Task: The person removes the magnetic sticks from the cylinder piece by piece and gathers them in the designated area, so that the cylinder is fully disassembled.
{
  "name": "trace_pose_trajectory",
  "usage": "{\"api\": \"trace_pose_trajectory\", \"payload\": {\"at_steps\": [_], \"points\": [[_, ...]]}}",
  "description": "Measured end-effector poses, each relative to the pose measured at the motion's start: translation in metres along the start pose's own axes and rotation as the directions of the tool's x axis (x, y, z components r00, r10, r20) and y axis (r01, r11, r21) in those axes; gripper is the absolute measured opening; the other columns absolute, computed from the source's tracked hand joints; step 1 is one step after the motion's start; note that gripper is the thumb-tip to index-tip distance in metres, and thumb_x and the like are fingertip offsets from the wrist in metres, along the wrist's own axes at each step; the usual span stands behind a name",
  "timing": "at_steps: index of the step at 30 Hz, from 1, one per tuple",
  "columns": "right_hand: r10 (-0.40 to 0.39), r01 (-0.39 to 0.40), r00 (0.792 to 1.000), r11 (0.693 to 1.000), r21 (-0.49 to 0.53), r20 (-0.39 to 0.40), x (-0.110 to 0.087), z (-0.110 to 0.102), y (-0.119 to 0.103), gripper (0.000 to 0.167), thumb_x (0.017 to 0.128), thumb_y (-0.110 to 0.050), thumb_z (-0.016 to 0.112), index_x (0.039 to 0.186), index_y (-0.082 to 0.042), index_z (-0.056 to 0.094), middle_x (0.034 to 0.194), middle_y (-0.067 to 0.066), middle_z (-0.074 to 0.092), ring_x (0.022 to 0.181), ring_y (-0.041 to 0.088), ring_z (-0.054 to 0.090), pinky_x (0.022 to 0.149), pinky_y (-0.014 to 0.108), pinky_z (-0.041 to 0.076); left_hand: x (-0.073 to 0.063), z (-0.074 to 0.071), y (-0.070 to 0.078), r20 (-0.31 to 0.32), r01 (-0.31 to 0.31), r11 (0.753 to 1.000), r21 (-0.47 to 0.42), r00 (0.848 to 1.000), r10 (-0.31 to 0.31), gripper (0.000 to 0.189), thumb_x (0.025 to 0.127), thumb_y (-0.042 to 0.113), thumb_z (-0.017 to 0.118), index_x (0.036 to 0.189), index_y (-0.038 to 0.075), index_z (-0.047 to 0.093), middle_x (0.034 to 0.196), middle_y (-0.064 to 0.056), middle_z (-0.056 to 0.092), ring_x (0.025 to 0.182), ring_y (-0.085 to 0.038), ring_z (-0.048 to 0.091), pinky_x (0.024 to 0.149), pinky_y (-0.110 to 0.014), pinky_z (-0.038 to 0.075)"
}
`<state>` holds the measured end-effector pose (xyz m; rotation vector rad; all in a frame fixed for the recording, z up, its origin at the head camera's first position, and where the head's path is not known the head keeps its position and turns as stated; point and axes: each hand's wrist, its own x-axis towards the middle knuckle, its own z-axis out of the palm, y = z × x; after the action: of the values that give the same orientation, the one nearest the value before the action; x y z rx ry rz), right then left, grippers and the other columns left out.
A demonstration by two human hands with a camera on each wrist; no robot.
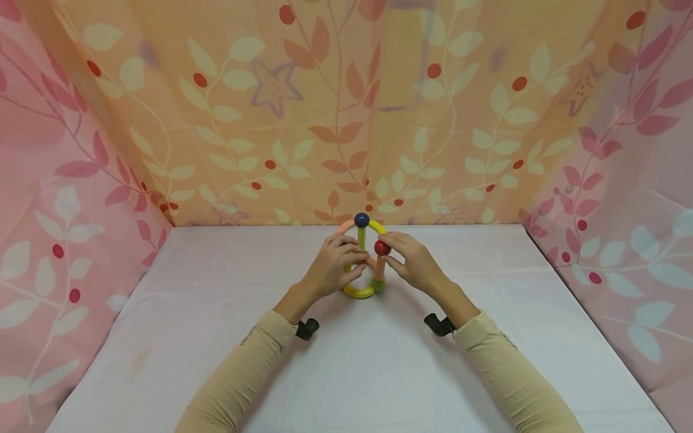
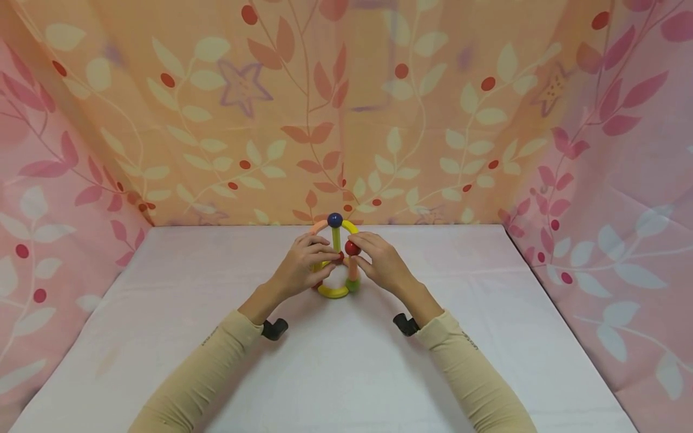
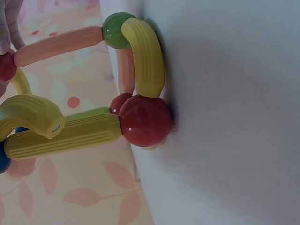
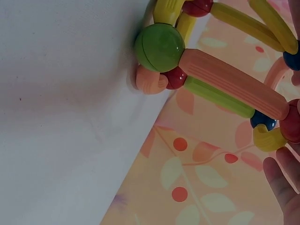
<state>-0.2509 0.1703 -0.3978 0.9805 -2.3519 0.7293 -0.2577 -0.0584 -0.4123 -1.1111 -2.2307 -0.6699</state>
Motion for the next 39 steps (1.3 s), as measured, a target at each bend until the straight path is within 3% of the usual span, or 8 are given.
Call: {"api": "trace_pose_trajectory", "payload": {"at_steps": [19, 27, 31, 34, 36, 39], "points": [[0.030, -0.030, 0.999, 0.999, 0.024, -0.014, -0.002, 0.000, -0.002, 0.047, 0.077, 0.000, 0.079, 0.122, 0.002, 0.065, 0.122, 0.016, 0.067, 0.117, 0.032, 0.061, 0.098, 0.045, 0.051, -0.002, -0.005, 0.000, -0.021, 0.039, 0.999, -0.019, 0.999, -0.039, 0.025, 0.079, 0.012, 0.080, 0.103, 0.010, 0.077, 0.112, -0.005, 0.073, 0.119, -0.026, 0.058, 0.106, -0.049, 0.043], [0.054, -0.052, 0.996, 0.998, 0.021, -0.073, -0.007, -0.005, -0.004, 0.049, 0.078, -0.004, 0.079, 0.125, 0.000, 0.063, 0.123, 0.016, 0.067, 0.116, 0.032, 0.061, 0.098, 0.047, 0.050, -0.012, -0.015, -0.006, -0.059, 0.113, 0.987, -0.111, 0.991, -0.120, 0.033, 0.083, 0.013, 0.076, 0.115, 0.005, 0.071, 0.129, -0.010, 0.063, 0.124, -0.027, 0.053, 0.105, -0.045, 0.046], [0.091, -0.085, 0.990, 0.995, 0.061, -0.105, -0.013, -0.006, 0.003, 0.049, 0.079, -0.005, 0.079, 0.125, 0.001, 0.063, 0.123, 0.017, 0.066, 0.115, 0.032, 0.062, 0.093, 0.046, 0.053, -0.019, -0.018, -0.013, -0.122, 0.167, 0.967, -0.191, 0.974, -0.192, 0.037, 0.083, 0.012, 0.077, 0.117, 0.002, 0.069, 0.130, -0.011, 0.061, 0.124, -0.028, 0.053, 0.103, -0.046, 0.047], [0.156, -0.142, 0.982, 0.981, 0.129, -0.110, -0.017, -0.006, 0.010, 0.048, 0.080, -0.006, 0.078, 0.126, -0.001, 0.062, 0.123, 0.016, 0.066, 0.113, 0.030, 0.062, 0.088, 0.043, 0.056, -0.025, -0.020, -0.020, -0.159, 0.222, 0.939, -0.264, 0.950, -0.269, 0.040, 0.082, 0.011, 0.078, 0.119, 0.000, 0.068, 0.130, -0.012, 0.061, 0.123, -0.029, 0.053, 0.101, -0.047, 0.048], [0.212, -0.190, 0.972, 0.962, 0.194, -0.100, -0.020, -0.005, 0.014, 0.048, 0.081, -0.005, 0.077, 0.126, -0.001, 0.062, 0.124, 0.016, 0.066, 0.114, 0.030, 0.062, 0.087, 0.042, 0.057, -0.030, -0.021, -0.025, -0.168, 0.262, 0.912, -0.315, 0.931, -0.326, 0.041, 0.082, 0.010, 0.078, 0.121, 0.000, 0.067, 0.130, -0.012, 0.061, 0.124, -0.029, 0.053, 0.102, -0.048, 0.048], [0.303, -0.271, 0.951, 0.914, 0.302, -0.062, -0.024, -0.003, 0.018, 0.048, 0.083, -0.006, 0.075, 0.129, -0.001, 0.060, 0.126, 0.018, 0.064, 0.116, 0.031, 0.061, 0.089, 0.044, 0.055, -0.035, -0.021, -0.032, -0.137, 0.345, 0.851, -0.396, 0.894, -0.427, 0.042, 0.084, 0.012, 0.076, 0.124, 0.003, 0.066, 0.130, -0.011, 0.061, 0.125, -0.027, 0.054, 0.104, -0.046, 0.047]]}}
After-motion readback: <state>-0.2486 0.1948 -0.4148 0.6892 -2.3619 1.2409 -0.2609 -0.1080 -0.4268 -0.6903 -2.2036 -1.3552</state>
